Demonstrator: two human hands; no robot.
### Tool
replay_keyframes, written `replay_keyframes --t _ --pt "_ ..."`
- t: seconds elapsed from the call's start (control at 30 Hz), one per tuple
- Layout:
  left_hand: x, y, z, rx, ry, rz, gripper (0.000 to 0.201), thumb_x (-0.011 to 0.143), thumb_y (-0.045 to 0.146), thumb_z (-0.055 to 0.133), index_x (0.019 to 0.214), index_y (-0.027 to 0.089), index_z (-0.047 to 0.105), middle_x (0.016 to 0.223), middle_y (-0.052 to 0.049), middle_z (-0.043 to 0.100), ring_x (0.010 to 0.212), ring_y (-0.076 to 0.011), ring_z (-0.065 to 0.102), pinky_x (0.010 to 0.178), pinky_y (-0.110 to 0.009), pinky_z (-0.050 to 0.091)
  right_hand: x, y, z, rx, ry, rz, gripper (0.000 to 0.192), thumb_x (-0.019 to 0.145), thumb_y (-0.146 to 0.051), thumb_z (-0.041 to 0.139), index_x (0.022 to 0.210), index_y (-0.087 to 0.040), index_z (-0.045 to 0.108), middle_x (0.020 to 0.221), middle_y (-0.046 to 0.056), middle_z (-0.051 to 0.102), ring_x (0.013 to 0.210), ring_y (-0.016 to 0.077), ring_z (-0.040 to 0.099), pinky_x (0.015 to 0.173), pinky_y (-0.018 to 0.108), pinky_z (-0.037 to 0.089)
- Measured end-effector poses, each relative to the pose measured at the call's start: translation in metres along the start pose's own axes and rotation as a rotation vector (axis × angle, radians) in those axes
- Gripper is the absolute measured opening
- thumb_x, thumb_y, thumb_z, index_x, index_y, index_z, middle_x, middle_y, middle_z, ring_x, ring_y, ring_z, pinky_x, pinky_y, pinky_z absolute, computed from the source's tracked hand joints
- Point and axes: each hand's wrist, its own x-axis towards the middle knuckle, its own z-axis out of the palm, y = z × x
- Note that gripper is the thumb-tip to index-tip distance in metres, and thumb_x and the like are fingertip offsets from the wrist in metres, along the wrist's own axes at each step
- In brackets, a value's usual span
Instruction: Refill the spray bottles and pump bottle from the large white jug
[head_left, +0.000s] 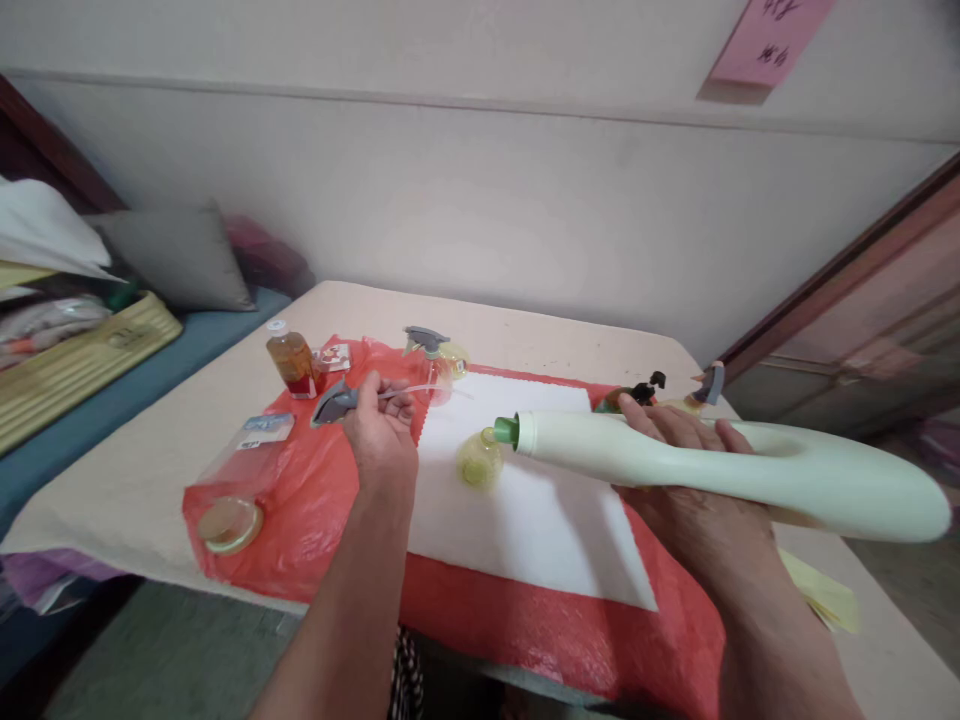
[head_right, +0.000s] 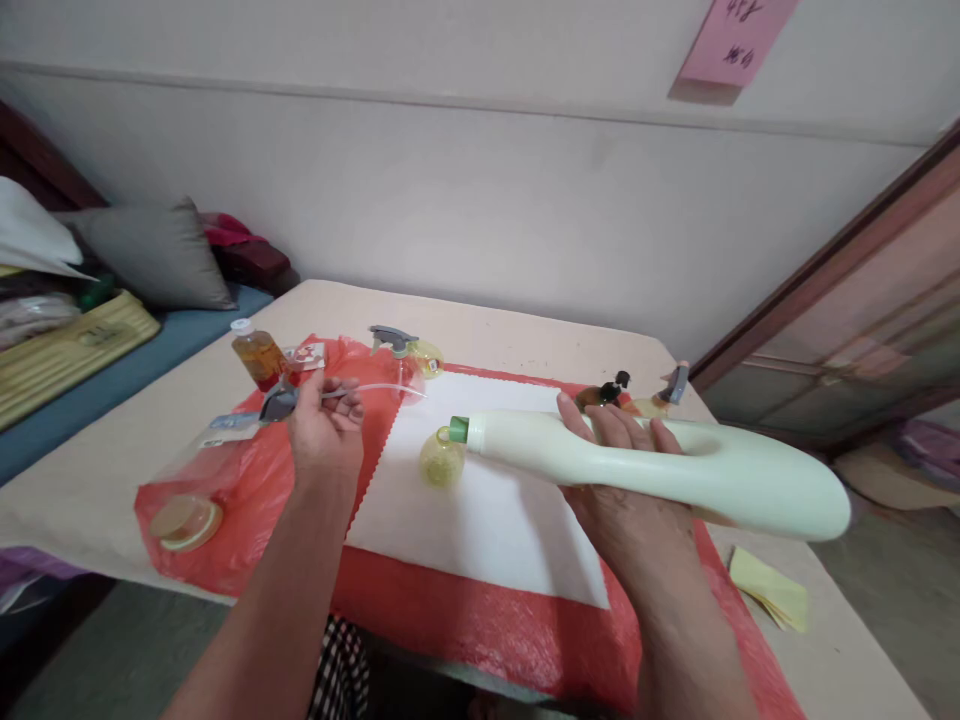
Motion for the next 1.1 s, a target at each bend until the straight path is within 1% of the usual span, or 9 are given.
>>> replay_keyframes --t 0.1,0.23,0.37,0.47,0.6,0.77,0.93,1.1 --pt "-0.001 0.001 0.001 0.0 0.001 -0.006 0.023 0.09 0.027 0.065 0.07 0.017 0.059 0.065 -0.003 0.067 0.05 -0.0085 0.057 0.048 -0.019 0.044 0.002 0.0 -0.001 -0.032 0.044 -0.033 0.064 0.094 -0.025 0.063 0.154 -0.014 0.044 0.124 0.019 0.069 0.113 0.0343 0.064 0.104 0.052 0.044" --pt "-0.001 0.002 0.002 0.005 0.009 -0.014 0.024 0.09 0.028 0.064 0.07 0.017 0.058 0.065 -0.003 0.067 0.05 -0.0086 0.057 0.048 -0.018 0.045 0.004 -0.002 -0.004 -0.047 0.062 -0.035 0.065 0.094 -0.025 0.063 0.156 -0.015 0.042 0.122 0.019 0.07 0.112 0.0343 0.064 0.102 0.053 0.045" --pt "-0.002 0.002 0.002 0.016 0.009 -0.018 0.024 0.09 0.028 0.064 0.069 0.018 0.058 0.066 -0.003 0.068 0.051 -0.0086 0.057 0.048 -0.018 0.044 0.004 -0.004 -0.006 -0.048 0.05 -0.023 0.065 0.094 -0.024 0.064 0.155 -0.014 0.043 0.125 0.021 0.069 0.114 0.0356 0.064 0.104 0.054 0.045" --pt "-0.002 0.002 0.001 0.009 0.005 -0.017 0.023 0.089 0.028 0.065 0.069 0.018 0.058 0.066 -0.003 0.068 0.051 -0.0087 0.057 0.048 -0.019 0.044 0.003 -0.004 -0.006 -0.042 0.033 -0.022 0.066 0.095 -0.024 0.063 0.156 -0.014 0.041 0.126 0.021 0.068 0.116 0.036 0.063 0.105 0.056 0.044" --pt "-0.003 0.002 0.002 0.003 0.007 -0.013 0.021 0.087 0.028 0.067 0.071 0.018 0.058 0.065 -0.002 0.067 0.051 -0.0086 0.057 0.048 -0.019 0.043 0.003 -0.003 -0.005 -0.041 0.036 -0.006 0.063 0.094 -0.024 0.064 0.153 -0.014 0.045 0.126 0.02 0.069 0.115 0.0357 0.063 0.105 0.055 0.044" --pt "-0.003 0.002 0.002 0.002 0.006 -0.006 0.021 0.087 0.028 0.066 0.071 0.017 0.057 0.066 -0.003 0.067 0.05 -0.0086 0.057 0.049 -0.019 0.043 0.003 -0.004 -0.007 -0.053 0.005 -0.016 0.062 0.095 -0.025 0.064 0.153 -0.013 0.045 0.128 0.02 0.068 0.118 0.0361 0.062 0.107 0.055 0.043" --pt "-0.004 0.002 0.002 0.012 0.003 -0.006 0.024 0.084 0.031 0.072 0.07 0.018 0.058 0.068 -0.003 0.067 0.051 -0.0085 0.057 0.05 -0.02 0.043 0.005 -0.005 -0.011 -0.053 0.027 -0.004 0.056 0.095 -0.025 0.064 0.147 -0.013 0.051 0.125 0.02 0.07 0.113 0.0361 0.065 0.105 0.055 0.045" --pt "-0.004 0.003 0.002 0.003 0.003 -0.011 0.023 0.085 0.03 0.07 0.069 0.018 0.058 0.066 -0.002 0.067 0.051 -0.0087 0.057 0.049 -0.02 0.043 0.007 -0.006 -0.012 -0.077 0.04 -0.01 0.055 0.095 -0.023 0.062 0.148 -0.013 0.051 0.124 0.019 0.07 0.112 0.0345 0.065 0.104 0.054 0.046"
